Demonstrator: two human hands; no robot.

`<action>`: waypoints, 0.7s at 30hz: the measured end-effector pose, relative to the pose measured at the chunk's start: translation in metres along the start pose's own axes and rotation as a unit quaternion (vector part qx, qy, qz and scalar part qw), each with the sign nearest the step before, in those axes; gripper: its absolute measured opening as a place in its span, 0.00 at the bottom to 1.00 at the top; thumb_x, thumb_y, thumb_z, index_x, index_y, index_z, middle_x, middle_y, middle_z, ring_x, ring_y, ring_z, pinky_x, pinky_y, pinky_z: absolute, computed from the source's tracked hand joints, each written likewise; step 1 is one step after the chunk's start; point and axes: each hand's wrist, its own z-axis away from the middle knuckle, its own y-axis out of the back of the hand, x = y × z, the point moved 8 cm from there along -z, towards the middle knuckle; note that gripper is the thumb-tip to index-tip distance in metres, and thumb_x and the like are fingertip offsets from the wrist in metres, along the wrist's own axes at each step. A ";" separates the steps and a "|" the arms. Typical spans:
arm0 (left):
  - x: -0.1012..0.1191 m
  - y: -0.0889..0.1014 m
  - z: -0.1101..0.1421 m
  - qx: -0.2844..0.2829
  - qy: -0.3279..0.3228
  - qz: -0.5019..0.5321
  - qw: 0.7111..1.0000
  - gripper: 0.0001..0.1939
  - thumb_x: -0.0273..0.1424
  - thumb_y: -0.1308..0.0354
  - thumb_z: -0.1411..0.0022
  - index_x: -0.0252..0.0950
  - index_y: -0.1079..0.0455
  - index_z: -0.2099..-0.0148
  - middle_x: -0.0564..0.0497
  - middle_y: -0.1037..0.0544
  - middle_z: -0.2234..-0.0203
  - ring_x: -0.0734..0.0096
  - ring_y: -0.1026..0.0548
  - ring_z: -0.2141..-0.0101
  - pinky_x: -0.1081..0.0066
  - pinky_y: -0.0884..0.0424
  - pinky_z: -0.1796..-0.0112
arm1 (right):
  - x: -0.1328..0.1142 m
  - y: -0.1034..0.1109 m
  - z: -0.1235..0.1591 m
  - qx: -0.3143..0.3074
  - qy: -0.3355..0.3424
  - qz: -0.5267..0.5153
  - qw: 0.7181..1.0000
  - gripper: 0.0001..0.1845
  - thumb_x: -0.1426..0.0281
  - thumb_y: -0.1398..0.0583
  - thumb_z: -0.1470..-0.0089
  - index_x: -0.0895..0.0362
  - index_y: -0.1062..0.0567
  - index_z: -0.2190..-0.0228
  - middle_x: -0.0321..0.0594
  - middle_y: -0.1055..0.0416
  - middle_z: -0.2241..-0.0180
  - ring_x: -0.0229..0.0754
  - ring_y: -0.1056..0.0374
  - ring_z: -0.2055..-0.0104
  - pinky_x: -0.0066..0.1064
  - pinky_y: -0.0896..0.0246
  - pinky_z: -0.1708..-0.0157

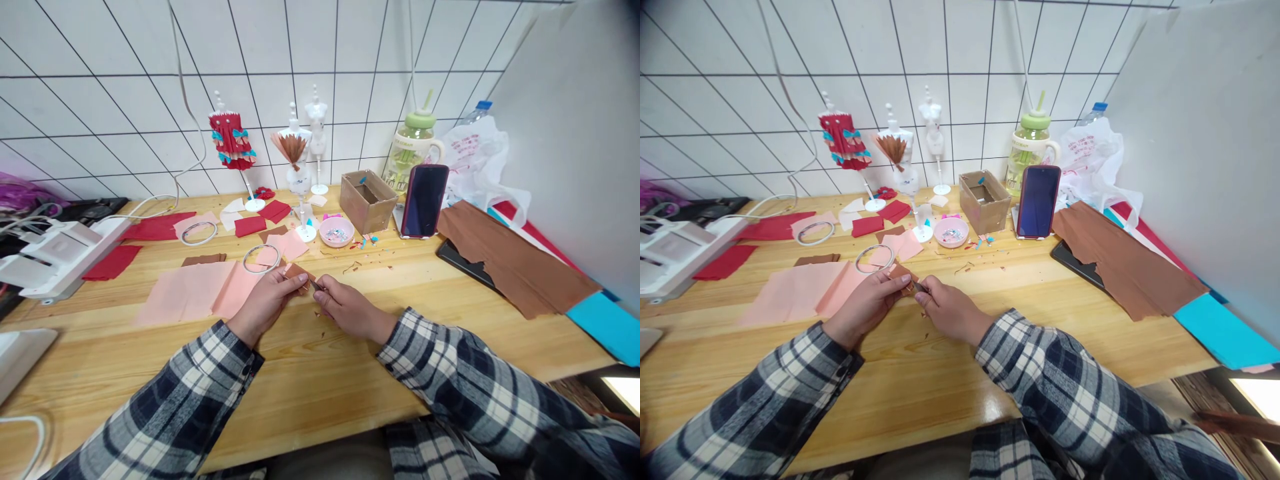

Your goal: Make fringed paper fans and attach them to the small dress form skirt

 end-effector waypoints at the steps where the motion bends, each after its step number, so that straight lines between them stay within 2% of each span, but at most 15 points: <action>1: 0.000 0.000 0.000 0.002 -0.001 0.002 1.000 0.09 0.33 0.32 0.47 0.33 0.26 0.68 0.51 0.24 0.74 0.70 0.26 0.68 0.70 0.31 0.62 | 0.000 0.000 0.000 0.000 0.001 -0.003 1.000 0.08 0.65 0.51 0.36 0.53 0.42 0.68 0.31 0.38 0.74 0.38 0.41 0.71 0.30 0.49 0.69; 5: 0.002 0.003 0.001 0.023 -0.008 0.007 1.000 0.09 0.32 0.31 0.49 0.33 0.26 0.69 0.52 0.23 0.74 0.74 0.28 0.70 0.73 0.32 0.63 | 0.003 -0.002 -0.001 -0.003 -0.009 -0.029 1.000 0.07 0.66 0.51 0.37 0.53 0.42 0.68 0.30 0.39 0.75 0.37 0.41 0.72 0.29 0.49 0.69; 9: 0.002 0.004 0.000 0.024 -0.012 0.021 0.999 0.08 0.31 0.31 0.49 0.32 0.25 0.69 0.51 0.23 0.73 0.73 0.27 0.69 0.73 0.32 0.63 | 0.005 -0.002 -0.001 -0.007 -0.025 -0.043 0.999 0.08 0.64 0.51 0.37 0.53 0.41 0.68 0.30 0.39 0.76 0.37 0.42 0.73 0.29 0.49 0.71; 12: 0.001 0.007 -0.001 0.031 -0.007 0.043 0.999 0.07 0.31 0.31 0.49 0.32 0.24 0.69 0.50 0.21 0.71 0.72 0.26 0.67 0.73 0.31 0.61 | 0.005 0.007 -0.002 0.010 -0.025 -0.040 0.999 0.13 0.60 0.51 0.37 0.54 0.38 0.69 0.32 0.38 0.75 0.37 0.41 0.71 0.29 0.48 0.69; 15: -0.001 0.010 -0.001 0.039 0.004 0.046 0.998 0.08 0.31 0.31 0.49 0.31 0.23 0.68 0.48 0.20 0.70 0.70 0.25 0.65 0.72 0.31 0.60 | 0.008 0.018 -0.003 0.041 -0.025 -0.025 0.999 0.20 0.56 0.56 0.35 0.55 0.36 0.71 0.34 0.38 0.74 0.38 0.41 0.70 0.30 0.47 0.68; 21: -0.003 0.008 -0.002 0.017 0.013 0.018 1.000 0.08 0.31 0.30 0.51 0.32 0.24 0.69 0.49 0.20 0.71 0.72 0.26 0.67 0.73 0.32 0.60 | 0.012 0.019 -0.004 0.014 -0.026 0.036 0.999 0.22 0.55 0.56 0.35 0.55 0.33 0.72 0.34 0.36 0.74 0.38 0.40 0.69 0.30 0.48 0.67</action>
